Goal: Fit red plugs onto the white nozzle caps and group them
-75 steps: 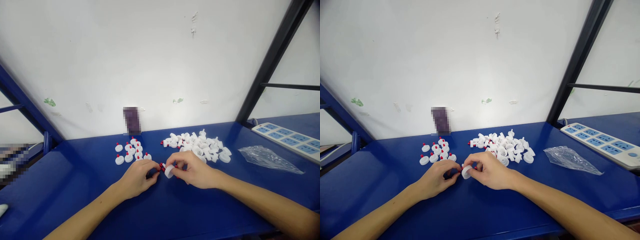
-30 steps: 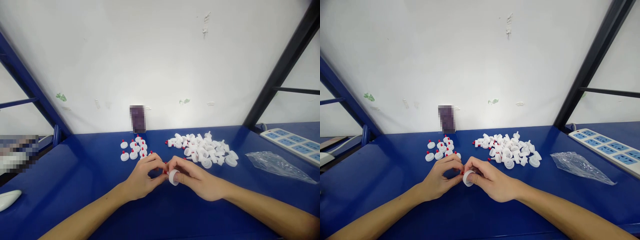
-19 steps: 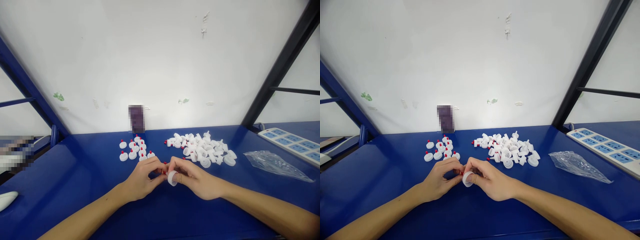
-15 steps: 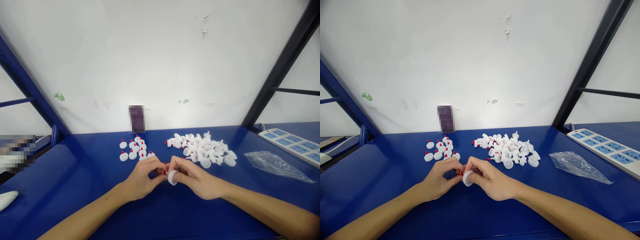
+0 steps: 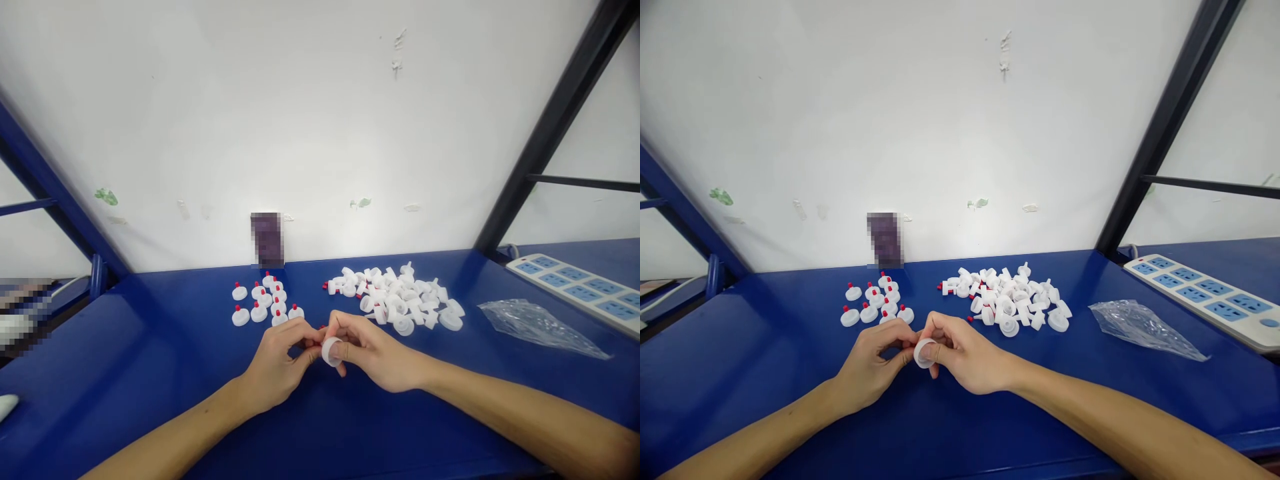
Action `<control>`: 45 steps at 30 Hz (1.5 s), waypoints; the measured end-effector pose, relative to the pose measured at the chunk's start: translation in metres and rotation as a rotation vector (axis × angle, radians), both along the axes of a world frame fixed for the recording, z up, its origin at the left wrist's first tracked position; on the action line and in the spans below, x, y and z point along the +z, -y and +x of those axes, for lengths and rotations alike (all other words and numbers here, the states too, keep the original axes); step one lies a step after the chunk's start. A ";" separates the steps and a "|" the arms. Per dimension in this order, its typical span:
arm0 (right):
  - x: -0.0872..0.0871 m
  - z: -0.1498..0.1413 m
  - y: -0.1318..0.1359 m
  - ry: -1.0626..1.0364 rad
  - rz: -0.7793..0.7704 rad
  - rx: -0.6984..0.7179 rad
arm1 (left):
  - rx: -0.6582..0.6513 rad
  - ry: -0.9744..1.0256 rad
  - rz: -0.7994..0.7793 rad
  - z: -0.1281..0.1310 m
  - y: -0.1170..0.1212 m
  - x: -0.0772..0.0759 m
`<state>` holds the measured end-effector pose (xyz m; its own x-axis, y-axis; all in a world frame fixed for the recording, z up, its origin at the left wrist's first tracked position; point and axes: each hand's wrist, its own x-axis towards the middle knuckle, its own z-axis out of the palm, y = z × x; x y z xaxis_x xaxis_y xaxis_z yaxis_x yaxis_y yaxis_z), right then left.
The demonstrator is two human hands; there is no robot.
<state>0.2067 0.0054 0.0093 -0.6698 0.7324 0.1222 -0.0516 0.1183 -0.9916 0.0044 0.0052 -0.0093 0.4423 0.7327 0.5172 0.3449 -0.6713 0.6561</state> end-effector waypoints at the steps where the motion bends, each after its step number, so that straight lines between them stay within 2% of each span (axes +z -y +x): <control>1: -0.001 -0.001 -0.001 -0.005 0.000 -0.005 | 0.009 -0.004 -0.001 0.000 0.000 -0.001; 5: -0.001 -0.002 -0.004 -0.006 0.009 -0.019 | 0.021 -0.032 0.012 0.001 -0.003 -0.003; 9: 0.004 0.002 -0.003 -0.027 0.065 -0.046 | -0.033 -0.003 0.004 -0.003 -0.005 0.004; 12: 0.006 0.007 0.003 0.002 0.320 -0.117 | -0.083 0.046 -0.036 -0.006 -0.004 0.010; 15: 0.003 0.011 0.008 0.126 0.691 -0.128 | -0.082 -0.094 -0.055 -0.006 -0.002 0.011; 17: -0.001 0.011 0.009 0.176 0.859 -0.106 | -0.048 -0.204 -0.049 -0.006 -0.001 0.010; 22: -0.008 0.010 0.005 0.179 1.098 -0.154 | -0.023 -0.333 -0.030 -0.008 -0.003 0.011; 26: -0.011 0.010 0.003 0.170 1.244 -0.206 | -0.071 -0.395 -0.025 -0.008 -0.002 0.012; 29: -0.013 0.009 0.005 0.183 1.319 -0.293 | -0.095 -0.440 0.029 -0.005 0.001 0.012; 33: -0.013 0.008 0.005 0.221 1.354 -0.380 | -0.058 -0.494 0.052 -0.002 0.004 0.015; 39: -0.016 0.010 -0.001 0.460 1.449 -0.354 | 0.010 -0.534 0.115 0.001 0.006 0.015; 45: -0.021 0.009 0.001 0.723 1.543 -0.274 | 0.111 -0.512 0.229 0.007 0.009 0.005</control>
<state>0.2153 0.0043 -0.0113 -0.7869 0.3316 0.5204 0.5009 0.8358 0.2247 0.0117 -0.0042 -0.0043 0.6053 0.6836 0.4078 0.6571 -0.7183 0.2287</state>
